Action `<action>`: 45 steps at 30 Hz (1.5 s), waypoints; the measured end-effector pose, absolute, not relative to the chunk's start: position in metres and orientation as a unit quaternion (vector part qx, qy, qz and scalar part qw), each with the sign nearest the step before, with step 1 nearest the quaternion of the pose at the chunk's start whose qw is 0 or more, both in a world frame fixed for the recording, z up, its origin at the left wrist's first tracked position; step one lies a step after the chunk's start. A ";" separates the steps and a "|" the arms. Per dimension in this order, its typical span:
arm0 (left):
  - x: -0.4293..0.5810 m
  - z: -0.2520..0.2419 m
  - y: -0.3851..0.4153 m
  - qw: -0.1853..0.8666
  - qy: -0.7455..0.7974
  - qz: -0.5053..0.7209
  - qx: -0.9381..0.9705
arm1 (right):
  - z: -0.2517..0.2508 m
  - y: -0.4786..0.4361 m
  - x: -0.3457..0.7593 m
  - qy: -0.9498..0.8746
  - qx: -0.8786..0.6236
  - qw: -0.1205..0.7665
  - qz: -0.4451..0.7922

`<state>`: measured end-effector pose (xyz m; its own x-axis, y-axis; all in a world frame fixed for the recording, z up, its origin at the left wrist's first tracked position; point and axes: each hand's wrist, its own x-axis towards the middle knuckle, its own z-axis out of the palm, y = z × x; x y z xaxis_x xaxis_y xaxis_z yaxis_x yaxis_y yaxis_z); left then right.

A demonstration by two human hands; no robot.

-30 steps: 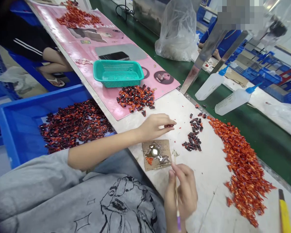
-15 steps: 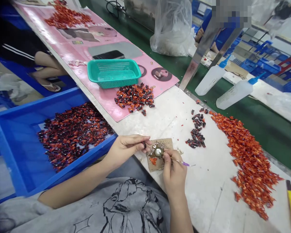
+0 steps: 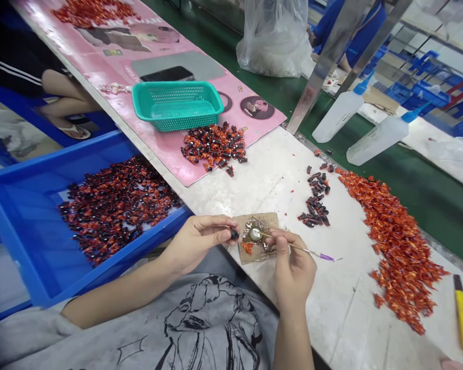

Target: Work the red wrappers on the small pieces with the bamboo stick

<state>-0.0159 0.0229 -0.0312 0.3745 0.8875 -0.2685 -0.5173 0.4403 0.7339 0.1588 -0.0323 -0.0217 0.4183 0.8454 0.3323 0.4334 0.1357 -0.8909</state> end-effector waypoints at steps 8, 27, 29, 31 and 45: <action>-0.002 -0.032 0.010 0.804 0.332 0.427 0.249 | -0.001 -0.042 0.150 -0.528 -0.558 0.601 0.221; -0.003 -0.025 0.008 0.787 0.334 0.441 0.272 | 0.001 -0.049 0.152 -0.594 -0.530 0.555 0.242; -0.004 -0.025 0.007 0.781 0.336 0.439 0.289 | 0.002 -0.050 0.151 -0.591 -0.526 0.557 0.254; -0.005 -0.023 0.006 0.779 0.333 0.436 0.305 | 0.002 -0.051 0.151 -0.582 -0.520 0.567 0.262; -0.006 -0.021 0.003 0.822 0.291 0.395 0.289 | 0.003 -0.050 0.148 -0.561 -0.499 0.610 0.255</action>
